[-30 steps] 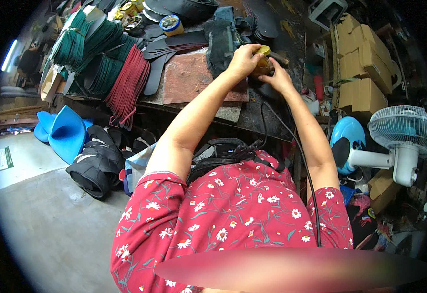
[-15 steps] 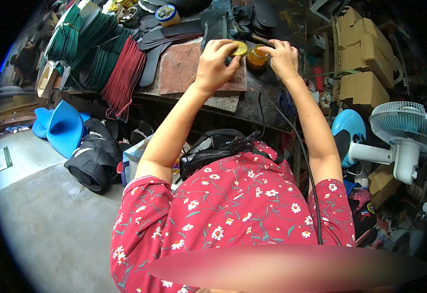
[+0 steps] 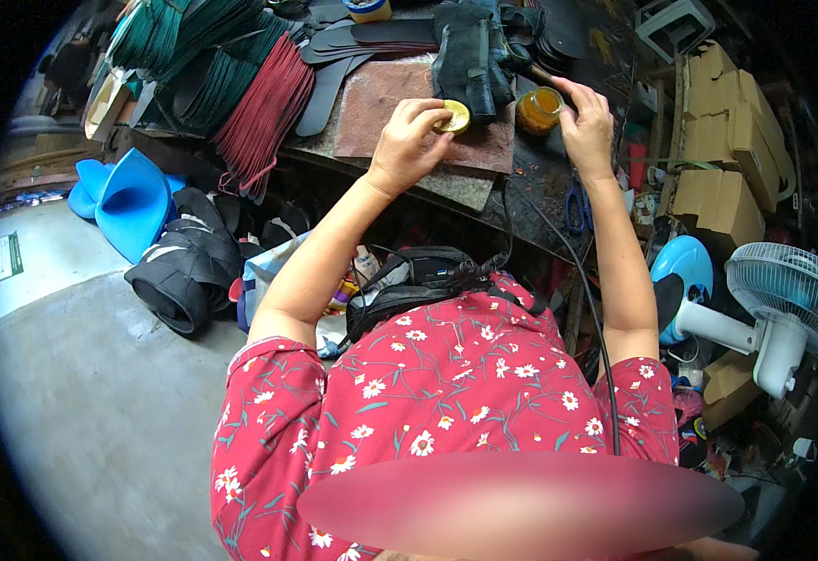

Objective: The person opens a small jar of yellow adhesive and applies it with a finger to the edges of a black leather piece. They repeatedly dip the finger into the jar and spread the adhesive along seams and edges, turning the piece to reach different areas.

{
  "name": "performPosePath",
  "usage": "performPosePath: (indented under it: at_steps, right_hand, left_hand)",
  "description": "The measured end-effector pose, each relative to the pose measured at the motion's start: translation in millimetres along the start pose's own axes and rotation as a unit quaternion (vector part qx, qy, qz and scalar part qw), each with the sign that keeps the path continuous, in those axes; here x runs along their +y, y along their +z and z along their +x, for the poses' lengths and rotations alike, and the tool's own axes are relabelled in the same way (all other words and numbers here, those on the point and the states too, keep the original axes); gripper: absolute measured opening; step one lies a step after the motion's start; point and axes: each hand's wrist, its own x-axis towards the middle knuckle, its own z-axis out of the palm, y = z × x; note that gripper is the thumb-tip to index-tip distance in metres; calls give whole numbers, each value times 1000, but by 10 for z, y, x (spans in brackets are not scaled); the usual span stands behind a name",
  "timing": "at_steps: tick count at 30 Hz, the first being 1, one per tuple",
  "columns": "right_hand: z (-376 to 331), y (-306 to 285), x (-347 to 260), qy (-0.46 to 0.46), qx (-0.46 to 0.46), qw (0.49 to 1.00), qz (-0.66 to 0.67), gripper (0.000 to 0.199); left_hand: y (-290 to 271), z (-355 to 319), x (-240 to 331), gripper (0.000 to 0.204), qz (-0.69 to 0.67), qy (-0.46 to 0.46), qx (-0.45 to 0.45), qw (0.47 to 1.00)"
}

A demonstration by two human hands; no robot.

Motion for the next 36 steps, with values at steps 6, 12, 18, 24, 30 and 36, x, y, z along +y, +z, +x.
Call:
performPosePath:
  at_steps: [6, 12, 18, 24, 30, 36]
  right_hand:
    - [3, 56, 43, 36, -3, 999, 16, 39]
    - [-36, -28, -42, 19, 25, 999, 42, 38]
    - [-458, -514, -293, 83, -158, 864, 471, 30]
    - [-1039, -1202, -103, 258, -145, 862, 411, 18]
    - [-1569, -1543, -647, 190, -495, 758, 380, 26]
    - [-1510, -1244, -1035, 77, -311, 883, 343, 19]
  left_hand:
    - [11, -4, 35, 31, -16, 40, -30, 999]
    - [48, -97, 79, 31, -19, 35, -12, 999]
    - [122, -103, 128, 30, -32, 22, 27, 999]
    - [138, -79, 141, 31, -24, 7, 41, 999]
    - [111, -3, 121, 29, -3, 1, 54, 999]
    - [114, 56, 170, 25, -1, -21, 47, 999]
